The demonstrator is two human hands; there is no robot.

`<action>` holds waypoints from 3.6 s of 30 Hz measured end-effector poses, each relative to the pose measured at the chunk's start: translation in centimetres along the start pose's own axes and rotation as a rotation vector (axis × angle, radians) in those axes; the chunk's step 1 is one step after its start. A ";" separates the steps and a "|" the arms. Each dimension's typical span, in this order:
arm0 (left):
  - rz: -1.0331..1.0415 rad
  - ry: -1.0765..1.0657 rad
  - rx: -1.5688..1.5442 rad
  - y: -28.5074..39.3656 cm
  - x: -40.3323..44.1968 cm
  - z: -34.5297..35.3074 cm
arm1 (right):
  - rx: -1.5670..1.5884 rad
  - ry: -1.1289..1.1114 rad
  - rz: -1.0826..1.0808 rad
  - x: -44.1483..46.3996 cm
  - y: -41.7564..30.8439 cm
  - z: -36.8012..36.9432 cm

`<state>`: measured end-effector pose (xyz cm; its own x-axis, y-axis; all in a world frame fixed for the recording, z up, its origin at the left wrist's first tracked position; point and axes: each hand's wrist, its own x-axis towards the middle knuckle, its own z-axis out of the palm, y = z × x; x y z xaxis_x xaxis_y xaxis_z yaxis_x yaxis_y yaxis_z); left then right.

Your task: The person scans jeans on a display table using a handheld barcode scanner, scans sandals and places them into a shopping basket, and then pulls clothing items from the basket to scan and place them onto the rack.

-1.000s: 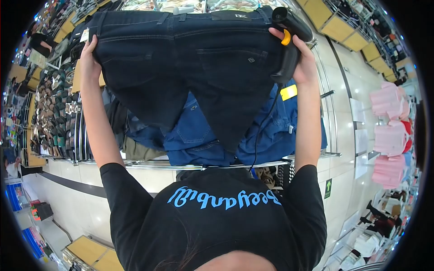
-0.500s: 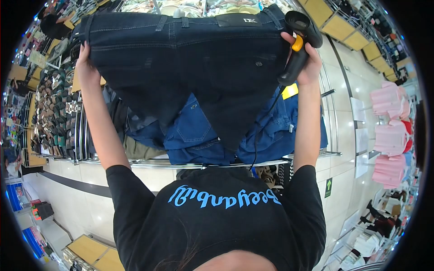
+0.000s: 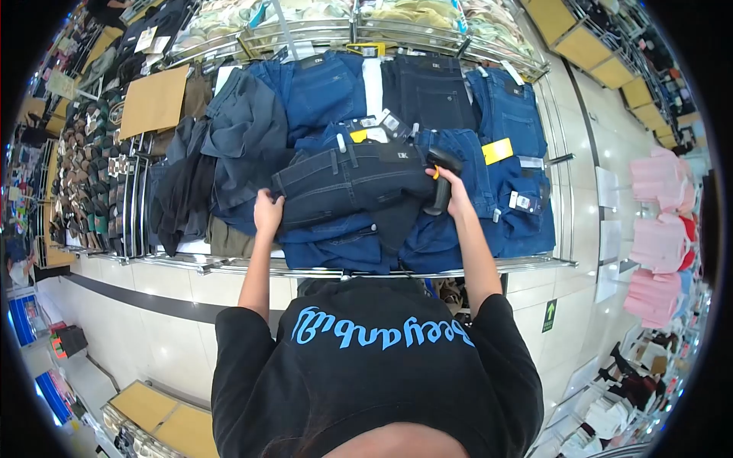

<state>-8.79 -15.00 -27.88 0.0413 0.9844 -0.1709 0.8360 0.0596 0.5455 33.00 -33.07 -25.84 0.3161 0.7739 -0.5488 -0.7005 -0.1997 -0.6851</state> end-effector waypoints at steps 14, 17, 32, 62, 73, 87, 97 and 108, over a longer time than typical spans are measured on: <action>1.048 -0.174 -0.081 21.1 -4.2 4.2 | 0.062 -0.065 -0.221 -6.1 0.6 0.0; 1.090 -0.299 0.027 20.3 -3.0 5.2 | -0.055 -0.021 -0.242 -6.6 0.9 0.4; 0.938 -0.469 -0.096 22.2 -3.8 4.7 | -0.270 0.023 -0.297 -11.8 3.4 1.5; 0.574 -1.340 -0.462 32.7 -1.0 -6.5 | -0.745 -0.133 -0.581 -14.2 0.5 8.8; 1.118 -0.937 -0.062 33.6 0.0 -10.4 | -1.316 -0.351 -0.886 -14.5 1.4 12.5; 1.057 -1.026 0.015 33.5 0.1 -11.4 | -1.339 -0.391 -0.887 -14.9 1.1 13.0; 1.069 -1.088 0.043 32.3 -0.2 -9.3 | -1.266 -0.405 -0.833 -15.0 0.7 12.9; 1.077 -1.105 0.107 32.1 -0.1 -8.6 | -1.222 -0.464 -0.793 -15.0 0.2 13.3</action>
<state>13.33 -11.80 -3.33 0.9593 -0.0586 -0.2764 0.1784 -0.6330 0.7533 19.62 -36.73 -11.38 -0.0413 0.9842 0.1722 0.5608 0.1655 -0.8113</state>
